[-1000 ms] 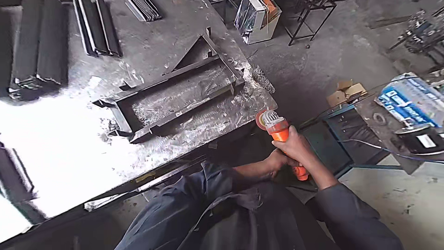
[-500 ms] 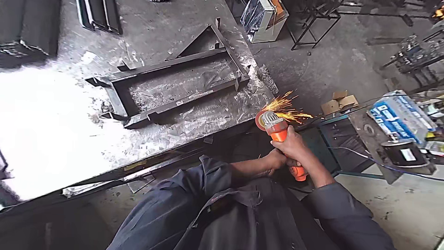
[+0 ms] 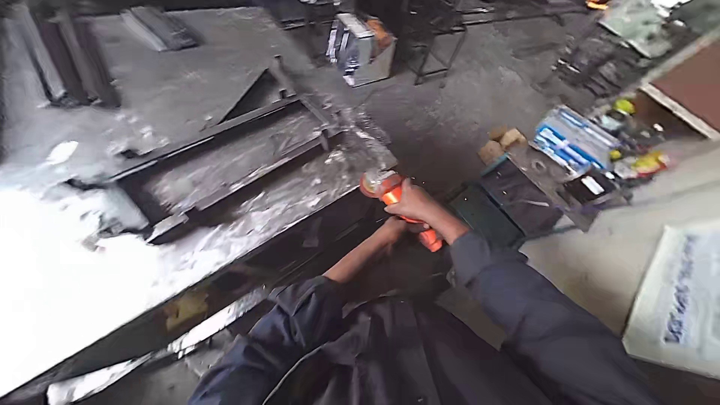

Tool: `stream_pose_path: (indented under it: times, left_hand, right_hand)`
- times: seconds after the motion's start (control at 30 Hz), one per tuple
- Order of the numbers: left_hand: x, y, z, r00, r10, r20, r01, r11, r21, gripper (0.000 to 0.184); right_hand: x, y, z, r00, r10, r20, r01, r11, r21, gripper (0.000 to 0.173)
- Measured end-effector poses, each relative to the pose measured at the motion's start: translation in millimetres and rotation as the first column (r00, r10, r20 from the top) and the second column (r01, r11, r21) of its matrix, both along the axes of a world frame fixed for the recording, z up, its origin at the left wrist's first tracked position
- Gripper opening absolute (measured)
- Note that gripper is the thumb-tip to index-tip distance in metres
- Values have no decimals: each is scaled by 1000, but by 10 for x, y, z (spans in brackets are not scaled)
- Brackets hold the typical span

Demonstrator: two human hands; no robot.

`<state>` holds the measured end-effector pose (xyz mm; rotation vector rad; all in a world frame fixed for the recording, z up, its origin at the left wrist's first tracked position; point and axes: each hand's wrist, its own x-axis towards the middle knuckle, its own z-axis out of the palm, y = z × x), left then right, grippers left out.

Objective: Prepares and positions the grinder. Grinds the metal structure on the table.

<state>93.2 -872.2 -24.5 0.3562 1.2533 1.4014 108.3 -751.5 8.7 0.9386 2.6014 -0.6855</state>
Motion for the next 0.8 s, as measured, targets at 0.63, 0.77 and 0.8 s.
stream_pose_path:
  times: [0.63, 0.77, 0.8]
  left_hand:
    - [-404, 911, 310, 951, -89, -296, 113, 991, 67, 56]
    - [-527, 1428, 609, 252, -565, -786, 102, 823, -559, 82]
    - [-503, 1552, 670, 124, -630, -767, 100, 777, -622, 80]
  right_hand:
    - [135, 1167, 5, 395, -869, -297, -92, 284, -954, 49]
    - [332, 1478, -52, 144, -956, -255, 37, 263, -964, 49]
    - [361, 1545, -128, 57, -973, -226, 38, 228, -973, 47]
